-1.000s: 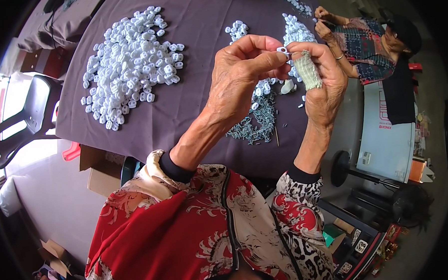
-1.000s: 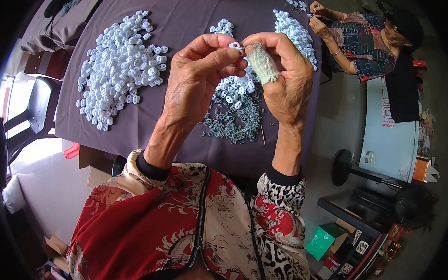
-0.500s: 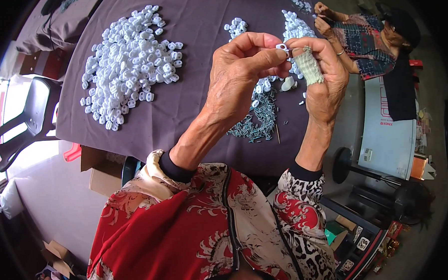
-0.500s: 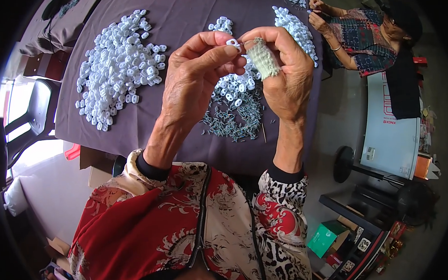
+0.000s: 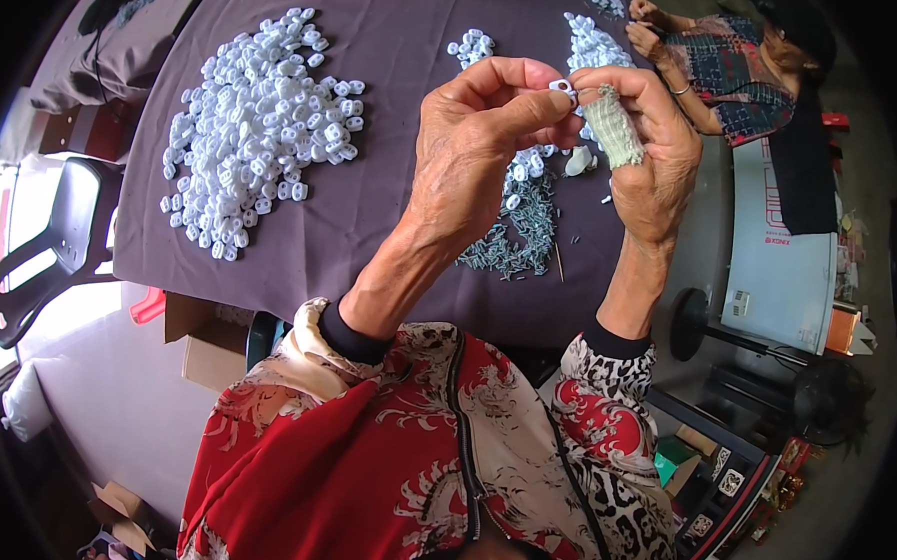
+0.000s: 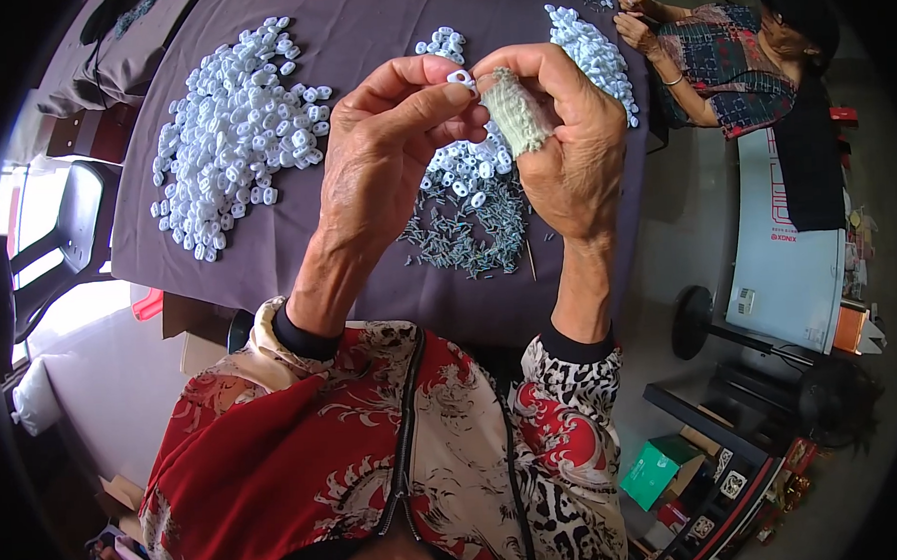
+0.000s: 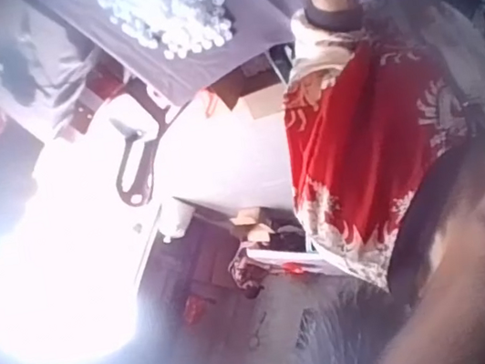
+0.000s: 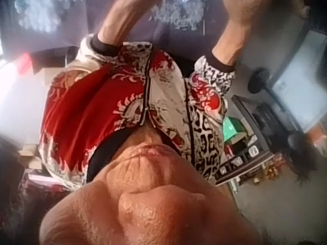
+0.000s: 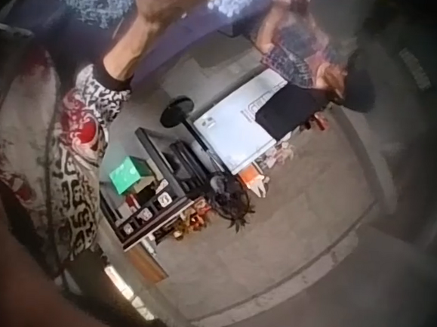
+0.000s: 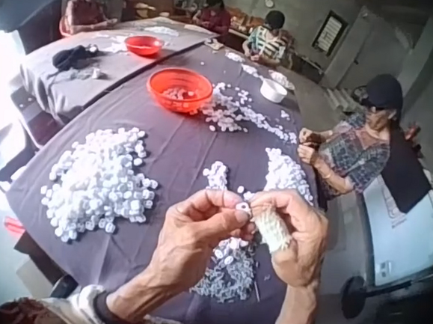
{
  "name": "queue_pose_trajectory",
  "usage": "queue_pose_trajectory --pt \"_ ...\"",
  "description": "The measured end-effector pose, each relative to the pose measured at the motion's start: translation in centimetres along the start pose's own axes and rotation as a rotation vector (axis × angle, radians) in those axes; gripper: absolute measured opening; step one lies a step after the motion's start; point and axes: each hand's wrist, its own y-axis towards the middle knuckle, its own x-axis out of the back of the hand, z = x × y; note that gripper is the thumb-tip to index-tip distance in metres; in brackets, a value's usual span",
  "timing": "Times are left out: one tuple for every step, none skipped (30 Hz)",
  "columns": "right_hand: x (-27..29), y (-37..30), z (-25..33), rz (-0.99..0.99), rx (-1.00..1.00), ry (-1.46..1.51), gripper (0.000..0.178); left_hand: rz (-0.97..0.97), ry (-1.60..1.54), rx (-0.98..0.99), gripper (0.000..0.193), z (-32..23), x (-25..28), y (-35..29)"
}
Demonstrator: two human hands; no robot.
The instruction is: The person assembles plastic cord locks by inserting small metal springs into the plastic pieces by hand.
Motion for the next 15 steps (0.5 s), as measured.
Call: queue_pose_trajectory --pt "-0.1 0.0 0.1 0.002 -0.001 0.006 0.008 0.001 -0.005 -0.006 0.011 0.0 0.0 0.0" --pt "-0.1 0.0 0.2 0.003 -0.003 0.012 0.007 0.001 -0.005 -0.006 0.011 0.0 0.0 -0.1" --pt "-0.1 0.1 0.3 0.001 -0.003 0.01 0.007 0.002 0.003 -0.007 0.011 0.0 0.0 -0.1" --pt "0.0 0.1 0.3 0.007 0.015 -0.028 0.007 0.003 0.011 -0.008 0.011 0.0 -0.1 -0.1" --pt "0.1 0.1 0.4 0.011 0.033 -0.067 0.007 0.006 0.011 -0.005 0.011 0.1 -0.2 -0.1" --pt "-0.1 0.1 0.1 0.012 0.032 -0.062 0.007 -0.037 -0.002 -0.01 0.01 0.3 -0.2 -0.1" --pt "-0.2 0.2 -0.5 0.033 0.039 -0.111 0.006 -0.08 -0.014 -0.014 0.01 0.4 0.0 0.0" --pt "-0.3 0.3 -1.0 0.053 0.045 -0.159 0.006 -0.085 -0.009 -0.013 0.01 0.5 0.3 0.1" --pt "-0.2 0.2 -1.1 0.066 0.013 -0.149 0.006 -0.048 0.0 -0.016 0.01 0.6 0.6 0.4" --pt "-0.2 0.3 -1.4 0.067 0.002 -0.147 0.006 -0.013 0.01 -0.019 0.011 0.6 0.8 0.5" --pt "-0.1 0.6 -1.6 0.078 0.025 -0.103 0.006 0.001 0.039 -0.017 0.011 0.4 1.0 0.7" --pt "0.1 0.8 -1.7 0.083 0.045 -0.06 0.006 0.048 0.11 -0.002 0.012 0.0 1.3 0.9" --pt "0.3 0.8 -1.6 0.118 0.062 -0.079 0.01 0.066 0.131 0.0 0.012 0.0 1.4 1.0" --pt "0.4 0.7 -1.7 0.113 0.049 -0.077 0.01 0.083 0.152 0.002 0.012 0.0 1.6 1.1" --pt "0.5 0.8 -1.8 0.155 0.036 -0.074 0.011 0.078 0.155 0.008 0.012 0.0 1.9 1.2"
